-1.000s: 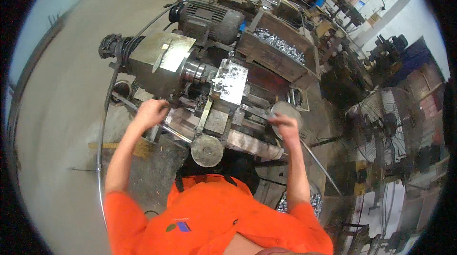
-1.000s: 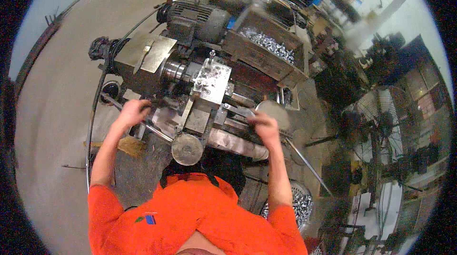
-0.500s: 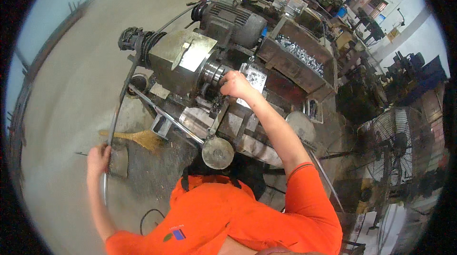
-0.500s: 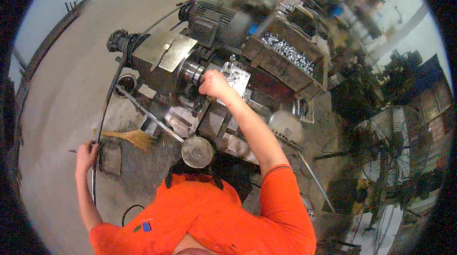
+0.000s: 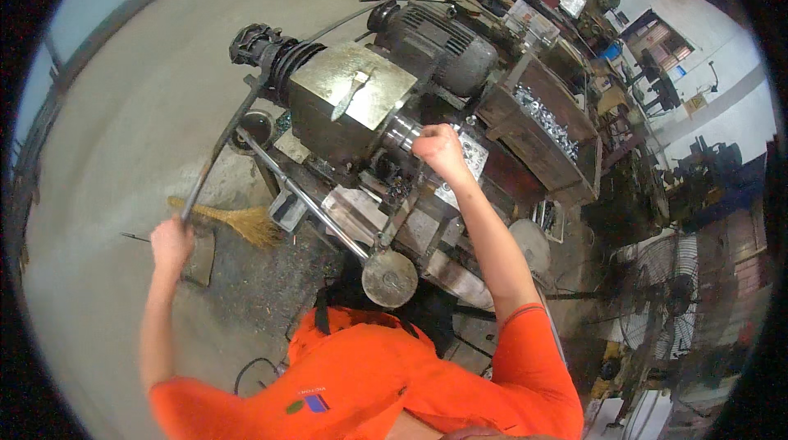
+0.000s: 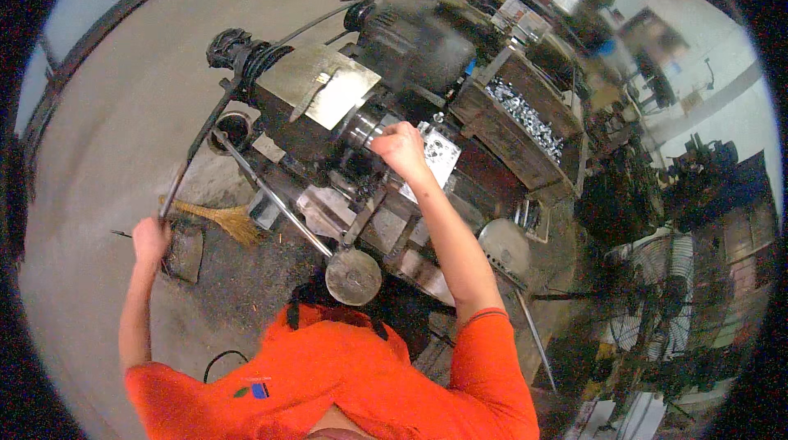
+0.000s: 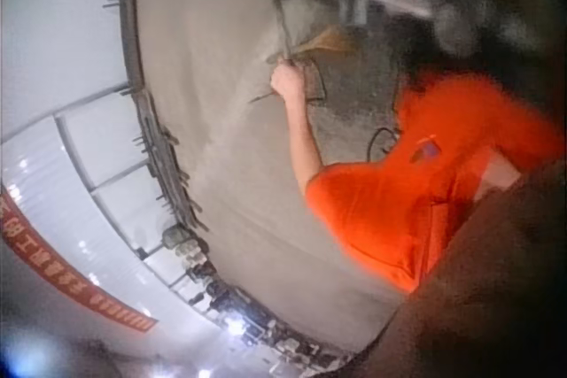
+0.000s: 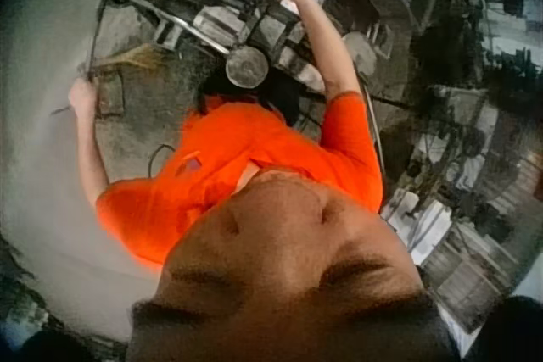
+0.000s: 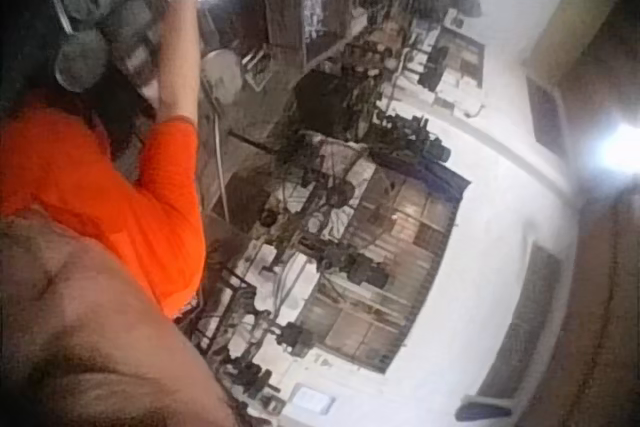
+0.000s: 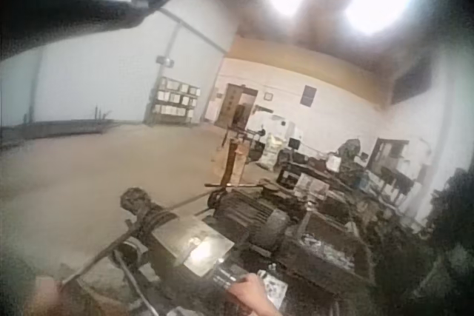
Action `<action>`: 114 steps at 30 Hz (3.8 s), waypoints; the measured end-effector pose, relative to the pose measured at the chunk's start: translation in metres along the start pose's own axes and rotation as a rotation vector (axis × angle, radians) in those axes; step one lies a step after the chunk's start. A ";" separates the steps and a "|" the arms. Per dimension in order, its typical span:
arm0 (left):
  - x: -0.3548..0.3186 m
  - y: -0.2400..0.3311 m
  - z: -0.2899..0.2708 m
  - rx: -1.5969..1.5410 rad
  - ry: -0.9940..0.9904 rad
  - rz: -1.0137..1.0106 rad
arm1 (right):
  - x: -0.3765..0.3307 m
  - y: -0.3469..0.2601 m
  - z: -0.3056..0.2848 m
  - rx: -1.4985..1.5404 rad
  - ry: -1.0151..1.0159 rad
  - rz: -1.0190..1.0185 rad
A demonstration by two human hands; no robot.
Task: The person operates a metalworking machine, repeatedly inserting small metal pieces into the machine and using a long metal rod to manipulate the mechanism. The person removes processed pieces and places them into a nearby container.
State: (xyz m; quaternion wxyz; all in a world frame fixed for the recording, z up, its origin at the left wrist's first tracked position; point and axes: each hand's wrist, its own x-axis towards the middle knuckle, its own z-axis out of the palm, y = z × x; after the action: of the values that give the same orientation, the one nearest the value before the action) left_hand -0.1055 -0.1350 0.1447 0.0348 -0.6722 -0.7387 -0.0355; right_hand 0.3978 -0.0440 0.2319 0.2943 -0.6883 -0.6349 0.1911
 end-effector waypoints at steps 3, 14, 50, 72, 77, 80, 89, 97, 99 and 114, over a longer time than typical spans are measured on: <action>0.062 -0.093 0.023 0.192 0.126 0.061 | 0.002 0.002 0.001 -0.107 0.003 0.047; 0.118 -0.086 0.013 -0.104 0.089 -0.068 | -0.024 0.010 -0.013 -0.117 0.245 -0.241; 0.098 0.183 0.073 -1.282 -0.293 -0.241 | -0.512 0.217 -0.077 -0.374 0.332 1.130; 0.117 0.166 0.064 -0.985 -0.576 -0.216 | -0.517 0.229 -0.077 -0.482 0.380 1.064; 0.125 0.166 0.081 -1.038 -0.643 -0.139 | -0.506 0.339 -0.168 -0.860 0.254 0.956; 0.121 0.169 0.077 -1.147 -0.645 -0.047 | -0.477 0.370 -0.176 -0.994 0.500 0.847; 0.102 0.116 0.165 -0.333 -0.452 0.340 | -0.433 0.261 -0.045 -0.436 0.645 0.605; 0.041 0.165 0.272 -0.061 -0.125 0.096 | -0.417 0.215 -0.023 -0.144 0.419 0.585; 0.030 0.189 0.282 -0.340 -0.073 0.102 | -0.409 0.211 -0.029 -0.162 0.402 0.580; 0.085 0.108 0.150 -0.241 -0.471 0.397 | -0.156 0.062 -0.099 0.019 0.320 -0.074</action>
State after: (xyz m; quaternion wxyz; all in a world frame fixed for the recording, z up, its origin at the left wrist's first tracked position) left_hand -0.0062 -0.0259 0.0047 -0.2103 -0.7922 -0.5714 0.0410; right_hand 0.4894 -0.2151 0.2495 0.4048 -0.6833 -0.6031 0.0739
